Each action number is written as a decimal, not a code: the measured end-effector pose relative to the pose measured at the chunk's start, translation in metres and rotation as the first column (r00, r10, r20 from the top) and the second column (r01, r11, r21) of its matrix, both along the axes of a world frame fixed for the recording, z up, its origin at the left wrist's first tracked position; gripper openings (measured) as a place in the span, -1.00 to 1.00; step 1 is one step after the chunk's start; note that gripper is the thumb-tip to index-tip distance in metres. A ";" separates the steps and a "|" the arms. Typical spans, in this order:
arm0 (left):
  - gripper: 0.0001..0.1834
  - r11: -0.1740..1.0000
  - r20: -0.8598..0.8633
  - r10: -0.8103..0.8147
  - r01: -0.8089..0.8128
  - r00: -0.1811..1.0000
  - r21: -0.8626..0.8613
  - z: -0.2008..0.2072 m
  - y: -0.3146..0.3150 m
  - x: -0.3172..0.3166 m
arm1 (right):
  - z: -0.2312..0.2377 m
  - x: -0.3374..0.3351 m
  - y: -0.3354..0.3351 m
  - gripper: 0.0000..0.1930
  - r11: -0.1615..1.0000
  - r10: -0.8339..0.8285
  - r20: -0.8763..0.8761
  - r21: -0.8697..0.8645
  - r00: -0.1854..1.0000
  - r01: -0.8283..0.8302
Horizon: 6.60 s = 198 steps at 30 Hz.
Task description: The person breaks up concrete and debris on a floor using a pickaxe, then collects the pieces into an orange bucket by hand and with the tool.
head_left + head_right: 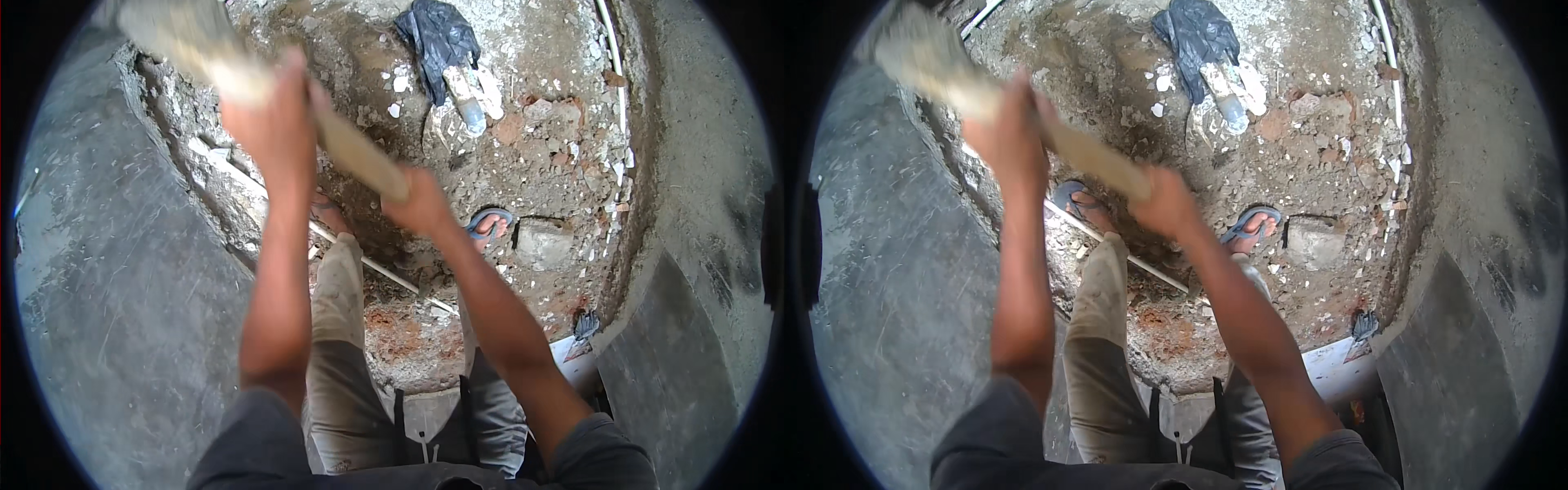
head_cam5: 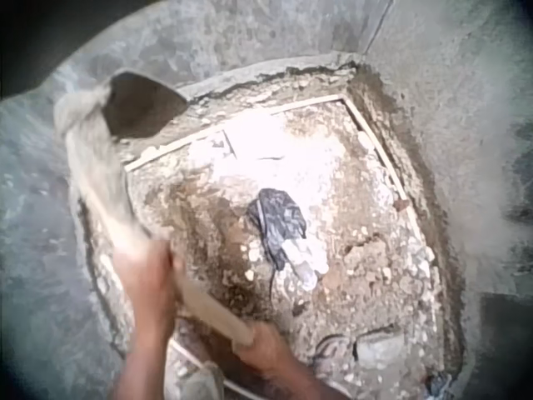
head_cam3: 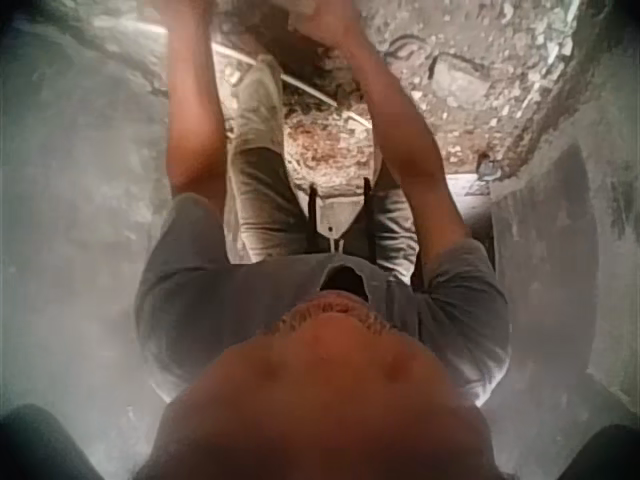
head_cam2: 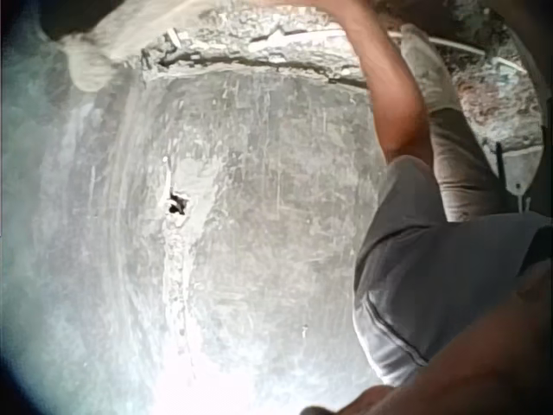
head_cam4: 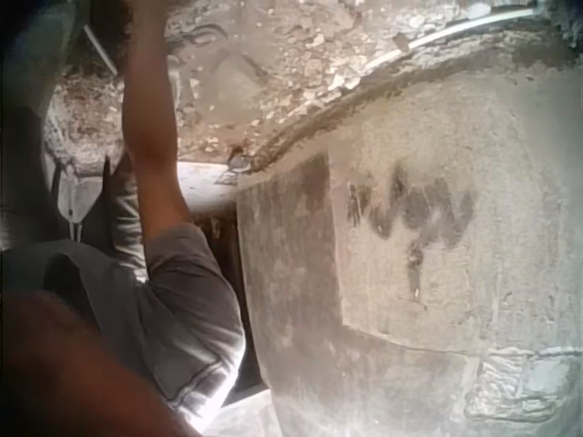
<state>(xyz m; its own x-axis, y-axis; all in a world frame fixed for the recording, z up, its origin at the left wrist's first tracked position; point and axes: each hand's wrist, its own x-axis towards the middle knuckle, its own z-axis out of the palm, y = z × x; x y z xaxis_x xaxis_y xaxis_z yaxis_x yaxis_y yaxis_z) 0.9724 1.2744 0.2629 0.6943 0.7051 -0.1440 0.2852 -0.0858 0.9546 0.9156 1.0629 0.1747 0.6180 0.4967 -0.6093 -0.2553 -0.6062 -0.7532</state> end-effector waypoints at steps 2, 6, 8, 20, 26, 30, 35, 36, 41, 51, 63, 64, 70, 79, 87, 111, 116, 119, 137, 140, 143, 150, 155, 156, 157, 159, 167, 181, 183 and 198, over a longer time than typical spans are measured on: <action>-0.91 0.967 0.159 0.250 -0.238 0.955 -0.091 -0.043 -0.004 0.053 | -0.028 0.026 -0.001 -0.69 0.999 0.020 -0.011 0.038 1.000 -0.020; -0.75 0.990 -0.587 0.106 -0.029 0.802 0.140 -0.220 -0.033 -0.038 | -0.024 -0.089 -0.020 -0.72 0.947 -0.277 -0.645 -0.309 0.712 0.088; -0.69 0.996 -0.759 -0.053 -0.015 0.649 -0.083 -0.225 -0.088 -0.084 | 0.003 -0.129 -0.056 -0.76 0.918 -0.311 -0.643 -0.395 0.700 0.046; -0.81 0.815 -0.394 0.039 -0.258 0.918 -0.519 -0.016 -0.110 -0.142 | 0.018 -0.251 -0.124 -0.56 0.935 -0.102 -0.166 -0.352 0.981 0.038; -0.83 0.984 0.444 -0.081 0.001 0.892 0.178 0.016 0.073 0.105 | -0.083 0.126 0.128 -0.65 0.974 -0.035 0.527 0.210 0.849 -0.090; -0.80 0.974 0.015 0.070 -0.072 0.997 0.213 -0.164 0.091 0.188 | -0.145 0.185 0.119 -0.59 0.961 0.026 0.262 0.260 0.965 -0.096; -0.60 0.956 -0.536 0.089 0.080 0.840 0.283 -0.285 0.160 0.179 | -0.107 0.071 0.149 -0.69 0.912 -0.355 -0.572 -0.039 0.739 0.407; -0.55 0.999 -0.562 -0.027 0.002 0.827 -0.045 -0.268 0.124 0.178 | -0.099 0.076 0.126 -0.71 0.915 -0.340 -0.649 -0.062 0.681 0.398; -0.67 0.941 -0.658 -0.047 0.254 0.751 0.223 -0.227 0.067 0.047 | -0.018 -0.035 0.105 -0.78 0.889 -0.395 -0.623 -0.071 0.676 0.453; -0.60 0.944 -0.564 -0.075 -0.124 0.822 -0.307 -0.143 -0.069 -0.159 | -0.026 -0.276 -0.070 -0.52 0.945 -0.242 -0.462 -0.310 0.853 0.100; -0.53 0.872 -0.394 0.159 0.059 0.905 0.487 -0.264 0.226 0.131 | -0.201 0.057 0.258 -0.67 0.897 -0.146 -0.505 0.295 0.851 0.329; -0.48 0.776 -0.477 0.222 0.142 0.851 0.615 -0.273 0.230 0.123 | -0.190 0.042 0.259 -0.69 0.908 -0.174 -0.540 0.235 0.823 0.346; -0.47 0.981 -0.593 0.065 0.058 0.803 0.186 -0.218 0.122 0.074 | -0.105 0.009 0.153 -0.73 0.926 -0.280 -0.616 0.031 0.736 0.377; -0.46 0.989 -0.811 0.036 0.095 0.584 0.112 -0.206 -0.001 -0.104 | -0.020 -0.151 0.020 -0.66 0.970 -0.244 -0.540 -0.128 0.805 0.208; -0.49 0.988 -0.645 0.028 -0.118 0.763 -0.097 -0.098 -0.100 -0.210 | 0.017 -0.254 -0.099 -0.60 0.953 -0.077 -0.641 -0.272 0.764 -0.132; -0.70 0.968 -0.441 -0.241 0.247 0.865 -0.046 0.116 -0.258 -0.196 | 0.192 -0.103 -0.297 -0.78 0.997 0.045 -0.698 -0.015 0.714 -0.078; -0.51 0.492 -0.661 0.288 0.485 0.693 0.723 0.317 -0.127 -0.296 | 0.329 0.003 -0.358 -0.67 0.959 0.083 -0.500 -0.194 0.862 -0.205; -0.38 0.300 -0.567 0.630 0.507 0.531 0.808 0.444 -0.059 -0.407 | 0.382 0.014 -0.414 -0.65 0.928 0.127 -0.301 -0.301 0.945 -0.221; -0.39 0.039 -0.226 0.901 0.449 0.371 0.893 0.615 -0.038 -0.621 | 0.411 -0.072 -0.746 -0.80 0.622 -0.481 -0.663 -0.719 0.574 -0.310; -0.43 0.005 -0.239 0.884 0.505 0.401 0.863 0.612 -0.030 -0.641 | 0.443 -0.087 -0.757 -0.77 0.472 -0.470 -0.693 -0.721 0.547 -0.507; -0.46 -0.037 -0.221 0.879 0.523 0.422 0.852 0.607 -0.025 -0.650 | 0.484 -0.087 -0.754 -0.74 0.426 -0.398 -0.721 -0.692 0.566 -0.582; -0.52 0.014 -0.299 0.674 0.394 0.675 0.919 0.629 -0.045 -0.676 | 0.473 -0.079 -0.759 -0.73 0.349 -0.351 -0.703 -0.711 0.619 -0.610; -0.49 -0.151 -0.063 0.679 0.223 0.732 0.963 0.665 -0.133 -0.705 | 0.486 -0.120 -0.756 -0.76 0.581 -0.364 -0.541 -0.768 0.758 -0.269; -0.53 -0.217 0.002 0.679 0.198 0.734 0.956 0.670 -0.147 -0.719 | 0.485 -0.127 -0.763 -0.79 0.625 -0.416 -0.526 -0.758 0.742 -0.187; -0.56 -0.256 0.036 0.693 0.199 0.720 0.946 0.679 -0.158 -0.746 | 0.488 -0.132 -0.760 -0.79 0.631 -0.410 -0.527 -0.753 0.745 -0.186; -0.59 -0.341 0.108 0.705 0.202 0.701 0.918 0.703 -0.172 -0.813 | 0.501 -0.136 -0.743 -0.84 0.699 -0.352 -0.468 -0.707 0.810 -0.105; -0.60 -0.237 -0.074 0.762 0.384 0.643 0.892 0.686 -0.184 -0.889 | 0.544 -0.136 -0.709 -0.79 0.607 0.029 -0.251 -0.765 0.968 -0.216; -0.88 0.420 0.020 0.646 -0.378 0.763 0.825 0.510 -0.313 -0.877 | 0.486 -0.223 -0.883 -0.96 0.582 -0.192 -0.363 -0.790 0.912 -0.192; -0.84 0.553 -0.199 0.772 -0.484 0.604 0.678 0.401 -0.399 -0.964 | 0.473 -0.236 -0.874 -0.90 0.557 -0.139 -0.430 -0.779 0.892 -0.289; -0.85 0.980 -0.399 0.189 -0.146 0.897 0.134 0.243 -0.786 -0.836 | 0.437 -0.264 -1.061 -0.85 0.628 -0.031 -0.563 -0.654 0.826 -0.422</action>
<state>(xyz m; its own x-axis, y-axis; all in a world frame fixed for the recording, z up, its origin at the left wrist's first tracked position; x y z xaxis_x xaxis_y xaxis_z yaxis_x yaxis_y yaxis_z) 0.1368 0.4888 0.5059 0.4600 0.8310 -0.3129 0.6657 -0.0896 0.7408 0.6515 0.0022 0.6118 0.0733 -0.1813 -0.9807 -0.2360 -0.9586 0.1596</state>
